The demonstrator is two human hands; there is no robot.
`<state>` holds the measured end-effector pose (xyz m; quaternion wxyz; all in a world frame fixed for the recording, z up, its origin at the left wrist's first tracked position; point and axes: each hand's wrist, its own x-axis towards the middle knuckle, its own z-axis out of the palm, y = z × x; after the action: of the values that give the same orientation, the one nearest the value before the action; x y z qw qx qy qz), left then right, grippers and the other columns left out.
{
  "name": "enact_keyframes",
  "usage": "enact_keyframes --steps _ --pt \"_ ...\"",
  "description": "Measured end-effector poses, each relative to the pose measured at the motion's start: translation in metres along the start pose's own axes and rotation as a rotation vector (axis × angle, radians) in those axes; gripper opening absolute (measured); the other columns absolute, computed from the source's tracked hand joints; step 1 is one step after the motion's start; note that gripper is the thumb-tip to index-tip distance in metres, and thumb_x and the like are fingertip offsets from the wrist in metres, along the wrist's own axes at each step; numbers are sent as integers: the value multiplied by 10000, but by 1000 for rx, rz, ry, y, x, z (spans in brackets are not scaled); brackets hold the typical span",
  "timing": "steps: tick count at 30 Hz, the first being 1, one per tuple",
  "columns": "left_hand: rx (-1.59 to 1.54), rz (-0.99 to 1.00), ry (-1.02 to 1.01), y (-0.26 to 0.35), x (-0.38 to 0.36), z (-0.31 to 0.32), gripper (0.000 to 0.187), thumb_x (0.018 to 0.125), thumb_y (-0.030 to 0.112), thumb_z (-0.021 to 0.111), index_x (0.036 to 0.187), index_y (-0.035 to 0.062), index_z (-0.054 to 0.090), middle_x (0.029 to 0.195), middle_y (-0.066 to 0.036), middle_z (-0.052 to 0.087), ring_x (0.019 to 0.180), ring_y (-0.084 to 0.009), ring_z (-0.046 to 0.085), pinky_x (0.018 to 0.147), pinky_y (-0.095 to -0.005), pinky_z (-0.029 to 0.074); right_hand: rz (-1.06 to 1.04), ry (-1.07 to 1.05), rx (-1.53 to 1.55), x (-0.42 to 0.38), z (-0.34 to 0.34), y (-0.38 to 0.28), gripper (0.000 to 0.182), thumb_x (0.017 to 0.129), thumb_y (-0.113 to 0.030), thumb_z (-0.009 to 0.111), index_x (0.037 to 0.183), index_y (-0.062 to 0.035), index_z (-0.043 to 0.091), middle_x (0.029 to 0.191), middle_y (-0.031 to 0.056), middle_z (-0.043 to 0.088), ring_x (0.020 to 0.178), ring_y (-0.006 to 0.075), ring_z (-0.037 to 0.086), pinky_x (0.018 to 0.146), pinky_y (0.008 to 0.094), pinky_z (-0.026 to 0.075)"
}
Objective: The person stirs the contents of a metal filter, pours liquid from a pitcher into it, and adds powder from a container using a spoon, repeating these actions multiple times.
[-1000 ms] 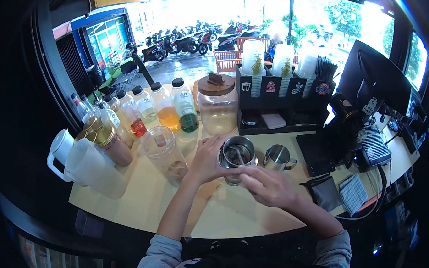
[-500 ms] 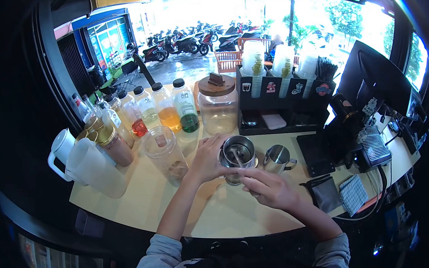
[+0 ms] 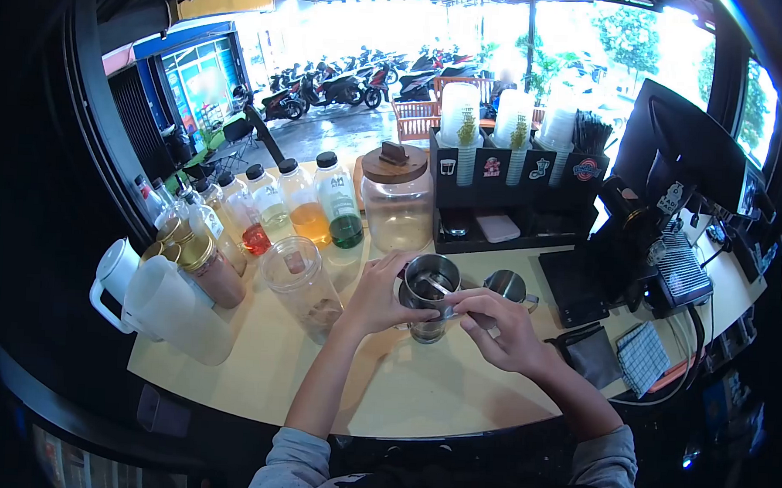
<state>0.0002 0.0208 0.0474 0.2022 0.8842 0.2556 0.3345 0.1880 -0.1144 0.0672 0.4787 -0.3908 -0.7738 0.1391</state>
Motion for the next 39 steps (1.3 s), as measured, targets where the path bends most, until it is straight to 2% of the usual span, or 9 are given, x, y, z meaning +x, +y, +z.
enact_keyframes --steps 14,17,19,25,27,30,33,36,39 --pt "-73 -54 -97 -6 3 -3 813 524 394 871 1205 83 554 1106 -81 597 1045 -250 572 989 -411 381 -5 -30 25 23 2 -7 151 903 -81 579 1015 15 548 958 127 603 777 214 645 705 311 510" --pt "-59 -44 14 -1 0 -2 816 517 411 871 1199 93 557 1100 -76 599 1045 -264 571 993 -413 380 -52 9 8 26 4 -7 130 892 -56 583 992 19 547 947 118 584 771 202 633 693 304 509" --pt "9 74 237 14 -1 -8 730 543 391 864 1153 106 582 1044 -67 613 1029 -270 575 981 -407 386 -52 35 -11 29 4 -8 126 881 -47 595 979 17 547 936 111 570 771 195 628 690 300 507" --pt "143 360 201 31 0 -16 298 729 205 755 987 103 648 899 -40 625 930 -235 596 939 -405 413 -31 66 -37 42 3 -14 136 845 -26 642 951 8 563 929 92 544 780 158 616 676 268 514" --pt "173 390 230 31 0 -16 247 746 164 733 971 100 652 892 -37 624 907 -227 599 927 -405 423 -37 48 -59 44 2 -15 139 844 -25 650 955 9 574 963 93 557 804 142 617 678 252 528" --pt "201 429 272 29 1 -13 196 763 102 704 953 96 654 876 -35 625 870 -225 609 894 -411 449 -86 26 -70 45 -4 -16 225 820 -42 672 1007 -12 551 928 87 534 756 163 594 634 268 490" --pt "200 450 341 25 4 -10 198 757 67 704 947 89 652 852 -37 630 824 -230 624 820 -403 489 154 124 -36 33 -28 5 326 816 -44 671 1111 -28 534 1000 101 547 780 167 587 621 284 495" --pt "180 432 437 26 2 -6 204 751 52 715 942 78 651 823 -45 636 763 -227 637 714 -366 520 337 179 -309 9 -56 61 265 882 -107 575 1121 3 540 1109 156 559 904 253 610 687 322 520" --pt "165 454 505 28 3 -5 210 753 44 728 947 65 650 793 -65 637 684 -213 639 599 -316 516 287 209 -575 -39 -68 129 221 896 -143 538 1051 5 590 1066 182 613 918 330 616 732 369 516"
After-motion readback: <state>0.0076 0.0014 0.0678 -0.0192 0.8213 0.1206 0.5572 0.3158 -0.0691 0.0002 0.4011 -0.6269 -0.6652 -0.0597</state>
